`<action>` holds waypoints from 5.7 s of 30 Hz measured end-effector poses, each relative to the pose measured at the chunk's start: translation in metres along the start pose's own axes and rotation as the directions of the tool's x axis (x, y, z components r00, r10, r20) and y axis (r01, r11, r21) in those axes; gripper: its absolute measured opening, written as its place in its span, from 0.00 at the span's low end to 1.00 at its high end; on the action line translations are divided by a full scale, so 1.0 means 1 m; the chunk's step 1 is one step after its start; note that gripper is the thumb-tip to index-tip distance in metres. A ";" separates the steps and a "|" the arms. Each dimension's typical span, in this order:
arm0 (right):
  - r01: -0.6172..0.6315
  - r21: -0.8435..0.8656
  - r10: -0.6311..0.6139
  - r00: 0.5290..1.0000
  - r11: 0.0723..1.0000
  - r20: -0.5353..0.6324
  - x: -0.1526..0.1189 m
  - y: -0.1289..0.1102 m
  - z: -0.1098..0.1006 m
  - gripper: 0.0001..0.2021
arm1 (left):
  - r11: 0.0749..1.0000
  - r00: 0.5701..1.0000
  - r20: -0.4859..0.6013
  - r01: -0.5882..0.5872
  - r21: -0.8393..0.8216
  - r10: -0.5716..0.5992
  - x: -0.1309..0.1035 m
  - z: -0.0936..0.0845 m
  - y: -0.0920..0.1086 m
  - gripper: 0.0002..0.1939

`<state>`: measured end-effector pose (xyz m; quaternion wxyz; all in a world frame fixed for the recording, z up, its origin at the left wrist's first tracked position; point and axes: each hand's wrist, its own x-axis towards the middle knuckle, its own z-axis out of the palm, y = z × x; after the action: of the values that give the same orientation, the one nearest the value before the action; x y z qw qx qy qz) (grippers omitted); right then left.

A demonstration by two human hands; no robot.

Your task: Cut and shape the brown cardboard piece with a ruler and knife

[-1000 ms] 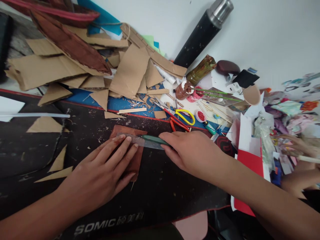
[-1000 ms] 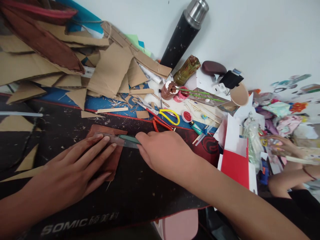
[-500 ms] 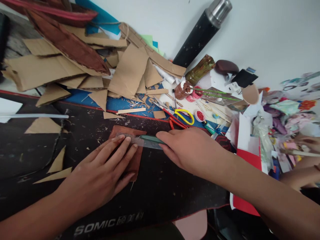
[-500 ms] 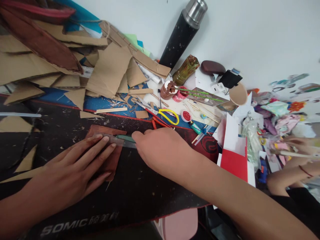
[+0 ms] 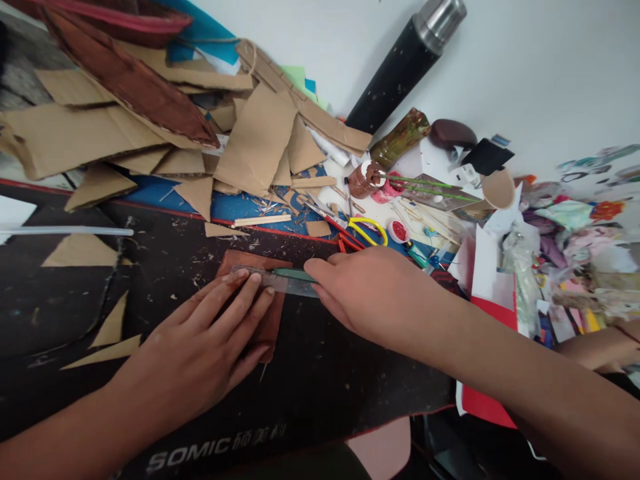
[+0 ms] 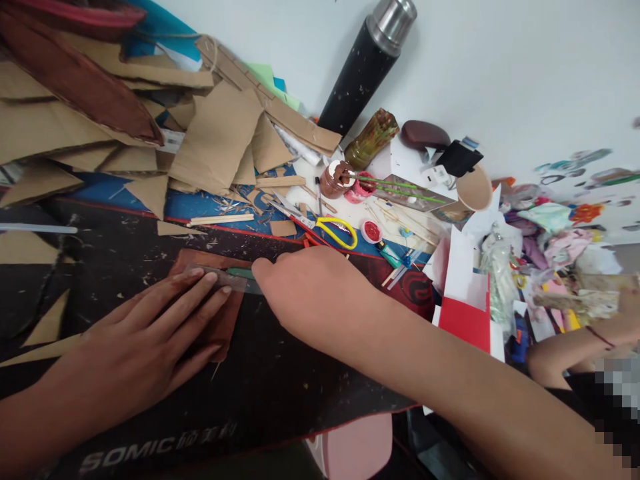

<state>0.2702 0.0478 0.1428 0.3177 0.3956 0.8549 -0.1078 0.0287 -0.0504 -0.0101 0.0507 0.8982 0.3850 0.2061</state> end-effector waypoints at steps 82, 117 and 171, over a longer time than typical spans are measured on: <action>0.187 0.842 0.422 0.797 0.506 -0.431 0.036 -0.010 0.114 0.14 | 0.985 0.997 -0.035 -0.057 0.164 0.064 0.006 -0.005 -0.009 0.28; 0.388 0.714 0.427 0.601 0.583 -0.675 0.044 -0.014 0.126 0.11 | 0.995 1.000 0.007 -0.017 0.095 0.017 0.004 -0.006 -0.012 0.31; 0.408 0.712 0.475 0.543 0.571 -0.693 0.048 -0.023 0.125 0.11 | 0.998 0.999 0.006 0.054 0.040 -0.054 -0.006 -0.005 -0.012 0.22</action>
<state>0.2868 0.0077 0.0141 -0.3515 0.5128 0.7316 -0.2799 0.0154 -0.0467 -0.0102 0.0396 0.8890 0.4129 0.1938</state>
